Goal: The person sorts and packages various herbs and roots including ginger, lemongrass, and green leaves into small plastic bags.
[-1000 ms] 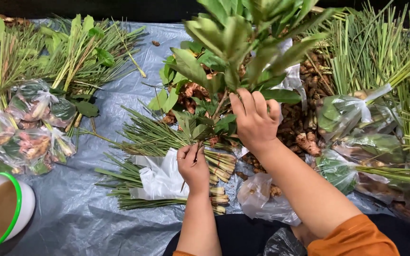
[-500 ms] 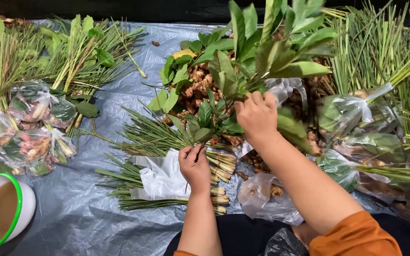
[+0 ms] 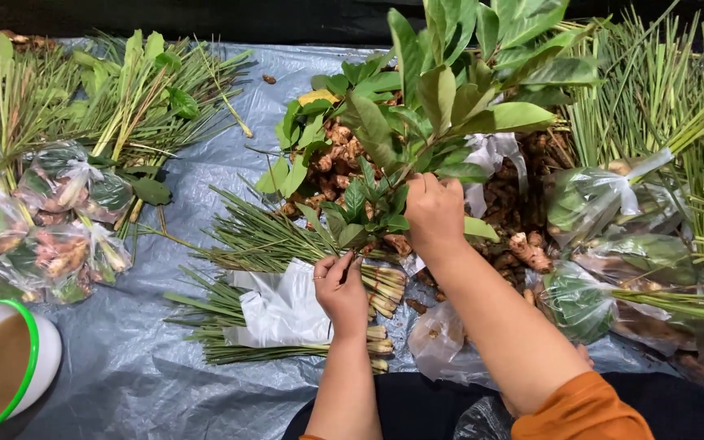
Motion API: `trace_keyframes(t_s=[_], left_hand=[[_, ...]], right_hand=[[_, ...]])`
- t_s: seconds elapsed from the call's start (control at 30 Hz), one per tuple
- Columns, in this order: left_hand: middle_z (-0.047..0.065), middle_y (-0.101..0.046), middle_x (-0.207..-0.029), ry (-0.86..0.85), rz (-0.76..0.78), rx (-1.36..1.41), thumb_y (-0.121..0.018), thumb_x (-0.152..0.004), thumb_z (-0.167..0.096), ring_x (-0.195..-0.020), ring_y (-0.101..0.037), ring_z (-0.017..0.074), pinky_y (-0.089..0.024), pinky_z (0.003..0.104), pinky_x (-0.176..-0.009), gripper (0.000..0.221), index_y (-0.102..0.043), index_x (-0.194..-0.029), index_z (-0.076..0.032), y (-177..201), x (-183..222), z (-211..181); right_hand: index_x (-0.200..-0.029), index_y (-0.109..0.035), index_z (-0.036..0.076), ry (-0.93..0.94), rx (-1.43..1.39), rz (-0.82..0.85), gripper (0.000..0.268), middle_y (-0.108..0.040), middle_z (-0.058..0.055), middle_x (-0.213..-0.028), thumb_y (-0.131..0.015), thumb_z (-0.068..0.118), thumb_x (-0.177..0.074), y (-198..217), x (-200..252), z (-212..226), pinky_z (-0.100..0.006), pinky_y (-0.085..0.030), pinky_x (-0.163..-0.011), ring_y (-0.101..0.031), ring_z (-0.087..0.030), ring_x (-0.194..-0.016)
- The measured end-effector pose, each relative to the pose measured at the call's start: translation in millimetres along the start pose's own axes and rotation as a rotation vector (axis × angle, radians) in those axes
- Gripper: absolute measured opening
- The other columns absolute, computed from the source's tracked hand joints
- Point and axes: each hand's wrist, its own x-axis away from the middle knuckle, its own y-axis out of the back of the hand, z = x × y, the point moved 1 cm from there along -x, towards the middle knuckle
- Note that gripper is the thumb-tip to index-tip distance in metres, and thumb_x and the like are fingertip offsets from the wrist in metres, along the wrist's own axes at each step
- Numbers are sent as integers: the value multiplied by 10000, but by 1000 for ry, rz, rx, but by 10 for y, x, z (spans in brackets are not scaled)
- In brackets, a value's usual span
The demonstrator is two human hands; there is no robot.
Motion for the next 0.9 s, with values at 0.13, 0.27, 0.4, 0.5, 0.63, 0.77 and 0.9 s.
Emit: trace_keyframes(t_s=[0.13,0.27,0.4,0.5,0.63,0.77,0.9], left_hand=[[79,-611,-849,11,6,33,-884,-713,21,-757,-651,136,-556,256,-663,228,-811,-925,-22,-22,50,-45],[83,-611,-844,74,22,65,-867,-707,38,-728,-623,115,-548,242,-648,236,-810,-928,-21,-61,104,-15],[45,-633,-838,148,64,55,-867,-682,33,-688,-614,89,-541,224,-625,246,-827,-902,-69,-81,130,46],[43,-646,-850,233,83,103,-847,-694,44,-662,-595,81,-555,216,-596,252,-828,-916,-73,-106,184,-12],[75,-626,-883,276,99,196,-784,-739,96,-704,-612,112,-557,255,-665,280,-826,-958,-73,-95,97,475],[88,-648,-899,330,111,190,-834,-787,0,-831,-662,128,-573,299,-769,213,-804,-997,-15,23,-35,161],[86,-648,-938,306,130,194,-819,-821,-27,-918,-672,133,-566,315,-870,227,-788,-1045,-3,105,-96,310]], right_hand=[[-688,-568,93,-52,39,-29,280,-439,-15,-610,-650,35,-950,-55,62,79,-332,-422,-594,-463,-205,-493],[-765,-565,178,-266,-11,-40,174,-421,19,-633,-679,202,-894,-146,191,164,-321,-468,-551,-493,-193,-492],[-742,-532,67,-944,-729,140,229,-405,-46,-497,-566,59,-968,107,29,249,-331,-412,-442,-462,-251,-375],[-765,-557,117,-1572,-1314,-47,159,-481,-19,-536,-612,120,-914,-207,270,248,-246,-422,-484,-497,-126,-455],[-909,-624,87,-1731,-1406,134,134,-483,-50,-747,-588,208,-954,154,236,256,-322,-479,-586,-533,-176,-594],[-1002,-671,38,-1199,-1332,371,160,-596,-65,-619,-546,133,-1032,488,124,155,-268,-519,-520,-606,-147,-518],[-1005,-743,105,-896,-1049,151,127,-648,-38,-700,-802,107,-893,830,-63,-318,-251,-500,-535,-564,-97,-574]])
